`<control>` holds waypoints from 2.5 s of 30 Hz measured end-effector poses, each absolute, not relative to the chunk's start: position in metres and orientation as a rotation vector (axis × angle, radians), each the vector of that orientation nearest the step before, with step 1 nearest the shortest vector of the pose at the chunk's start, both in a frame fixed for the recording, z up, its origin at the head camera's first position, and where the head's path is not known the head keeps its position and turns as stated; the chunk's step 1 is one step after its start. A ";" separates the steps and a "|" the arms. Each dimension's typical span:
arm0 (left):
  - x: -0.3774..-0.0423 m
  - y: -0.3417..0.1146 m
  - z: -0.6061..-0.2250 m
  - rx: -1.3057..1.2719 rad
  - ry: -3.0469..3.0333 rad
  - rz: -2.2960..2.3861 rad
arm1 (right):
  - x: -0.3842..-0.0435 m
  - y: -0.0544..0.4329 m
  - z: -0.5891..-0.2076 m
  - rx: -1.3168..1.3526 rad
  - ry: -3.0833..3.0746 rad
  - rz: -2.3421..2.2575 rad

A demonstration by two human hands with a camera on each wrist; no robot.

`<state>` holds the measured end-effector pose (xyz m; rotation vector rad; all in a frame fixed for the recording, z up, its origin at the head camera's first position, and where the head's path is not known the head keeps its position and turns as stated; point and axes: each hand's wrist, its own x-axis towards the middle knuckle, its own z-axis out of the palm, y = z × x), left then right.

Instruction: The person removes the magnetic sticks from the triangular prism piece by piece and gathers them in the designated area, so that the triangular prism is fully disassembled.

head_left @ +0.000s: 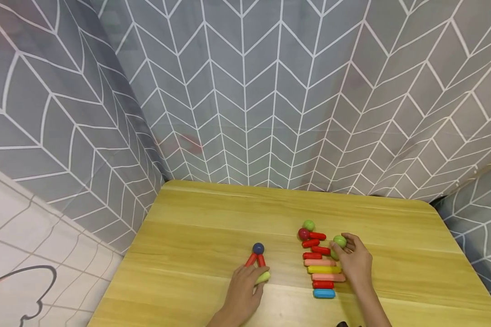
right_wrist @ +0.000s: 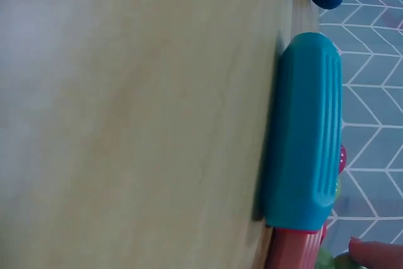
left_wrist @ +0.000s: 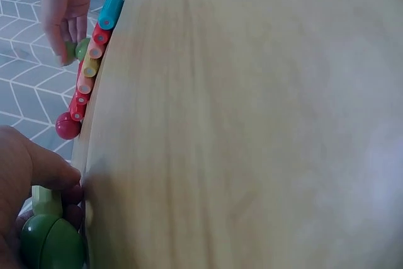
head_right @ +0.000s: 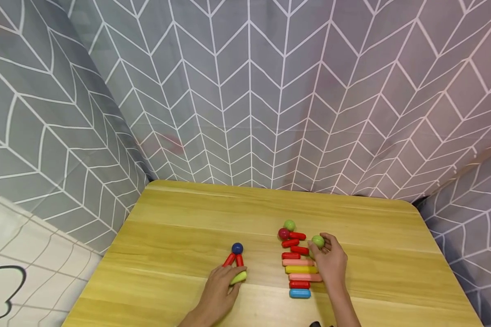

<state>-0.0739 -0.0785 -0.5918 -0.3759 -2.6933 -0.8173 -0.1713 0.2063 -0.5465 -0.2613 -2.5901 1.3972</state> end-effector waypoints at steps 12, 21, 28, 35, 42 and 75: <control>-0.073 -0.080 -0.592 -0.372 -2.723 -0.830 | -0.183 0.209 -0.559 -0.301 -2.698 1.345; -0.073 -0.080 -0.592 -0.374 -2.734 -0.823 | -0.185 0.208 -0.560 -0.269 -2.741 1.312; -0.072 -0.080 -0.589 -0.383 -2.741 -0.885 | -0.185 0.208 -0.562 -0.238 -2.764 1.286; -0.069 -0.081 -0.586 -0.376 -2.751 -0.916 | -0.184 0.210 -0.560 -0.260 -2.784 1.294; -0.062 -0.085 -0.581 -0.361 -2.796 -0.947 | -0.183 0.207 -0.558 -0.257 -2.779 1.324; -0.057 -0.099 -0.573 -0.273 -2.902 -1.115 | -0.118 0.112 -0.554 0.338 -2.737 1.220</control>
